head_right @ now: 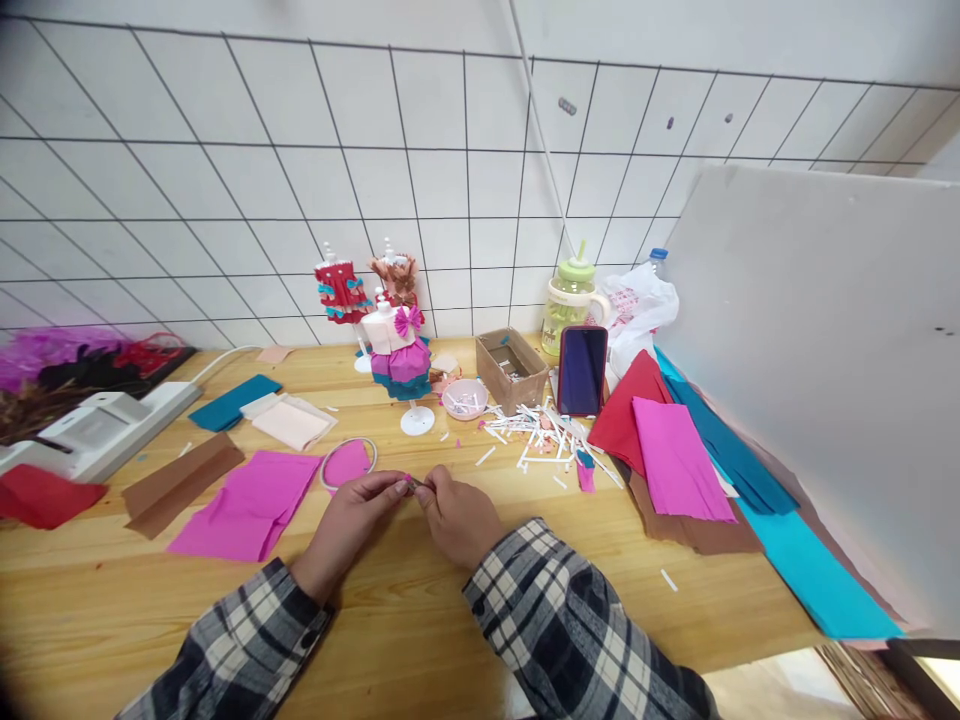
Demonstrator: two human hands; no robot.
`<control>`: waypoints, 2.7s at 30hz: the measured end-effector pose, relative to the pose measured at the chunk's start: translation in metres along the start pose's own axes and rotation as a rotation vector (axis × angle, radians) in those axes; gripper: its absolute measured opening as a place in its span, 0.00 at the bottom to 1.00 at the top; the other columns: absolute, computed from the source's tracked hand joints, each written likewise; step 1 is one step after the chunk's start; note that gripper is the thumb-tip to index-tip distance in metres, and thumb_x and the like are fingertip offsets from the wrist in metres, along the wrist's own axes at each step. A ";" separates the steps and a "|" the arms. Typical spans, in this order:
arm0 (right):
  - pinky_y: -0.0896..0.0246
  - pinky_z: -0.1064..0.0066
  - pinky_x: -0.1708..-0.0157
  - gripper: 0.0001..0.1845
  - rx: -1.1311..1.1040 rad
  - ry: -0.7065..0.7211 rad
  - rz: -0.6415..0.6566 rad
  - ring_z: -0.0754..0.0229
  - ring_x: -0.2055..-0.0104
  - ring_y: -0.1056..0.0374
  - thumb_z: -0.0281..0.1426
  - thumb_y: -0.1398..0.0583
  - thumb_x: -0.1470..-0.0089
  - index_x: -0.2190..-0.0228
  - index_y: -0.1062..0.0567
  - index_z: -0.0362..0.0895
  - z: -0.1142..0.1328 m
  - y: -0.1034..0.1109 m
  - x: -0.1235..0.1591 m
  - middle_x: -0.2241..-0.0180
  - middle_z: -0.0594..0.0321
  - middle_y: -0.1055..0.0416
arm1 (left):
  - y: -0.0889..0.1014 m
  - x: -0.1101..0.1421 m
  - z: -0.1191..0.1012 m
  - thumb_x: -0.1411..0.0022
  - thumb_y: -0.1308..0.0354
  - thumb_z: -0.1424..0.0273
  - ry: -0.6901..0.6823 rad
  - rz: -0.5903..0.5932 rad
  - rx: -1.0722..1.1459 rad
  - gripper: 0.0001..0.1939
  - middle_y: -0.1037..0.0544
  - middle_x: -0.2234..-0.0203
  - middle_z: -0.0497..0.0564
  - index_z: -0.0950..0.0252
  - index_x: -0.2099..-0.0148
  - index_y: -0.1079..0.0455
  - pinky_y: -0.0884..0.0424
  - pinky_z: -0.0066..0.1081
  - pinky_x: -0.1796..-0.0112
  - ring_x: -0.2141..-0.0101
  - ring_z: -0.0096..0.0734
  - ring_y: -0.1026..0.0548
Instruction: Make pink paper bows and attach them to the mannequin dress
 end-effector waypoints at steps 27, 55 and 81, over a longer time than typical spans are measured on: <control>0.46 0.70 0.66 0.08 -0.311 0.057 -0.016 0.60 0.66 0.37 0.35 0.50 0.38 0.66 0.36 0.45 -0.004 -0.011 -0.006 0.68 0.64 0.33 | -0.016 0.001 0.015 0.50 0.35 0.61 0.064 0.172 0.141 0.11 0.17 0.68 0.50 0.64 0.68 0.21 0.30 0.31 0.61 0.66 0.36 0.23; 0.44 0.66 0.62 0.13 0.519 -0.088 -0.262 0.53 0.57 0.34 0.39 0.46 0.39 0.56 0.25 0.53 -0.021 0.032 -0.010 0.63 0.57 0.29 | 0.007 0.003 0.017 0.53 0.31 0.63 0.123 -0.101 0.564 0.22 0.22 0.70 0.48 0.65 0.55 0.25 0.31 0.25 0.64 0.70 0.25 0.27; 0.36 0.70 0.69 0.10 -0.682 -0.034 -0.279 0.62 0.71 0.32 0.37 0.38 0.52 0.70 0.24 0.43 -0.025 0.017 -0.011 0.72 0.62 0.25 | -0.016 0.011 -0.010 0.49 0.36 0.58 0.017 0.073 -0.067 0.15 0.18 0.68 0.53 0.64 0.66 0.23 0.28 0.33 0.61 0.65 0.39 0.22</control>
Point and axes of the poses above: each hand's wrist, its own x-axis away from the middle knuckle, its own y-axis out of the back of the hand, z = x × y, the point moved 9 cm from there along -x, towards the middle knuckle
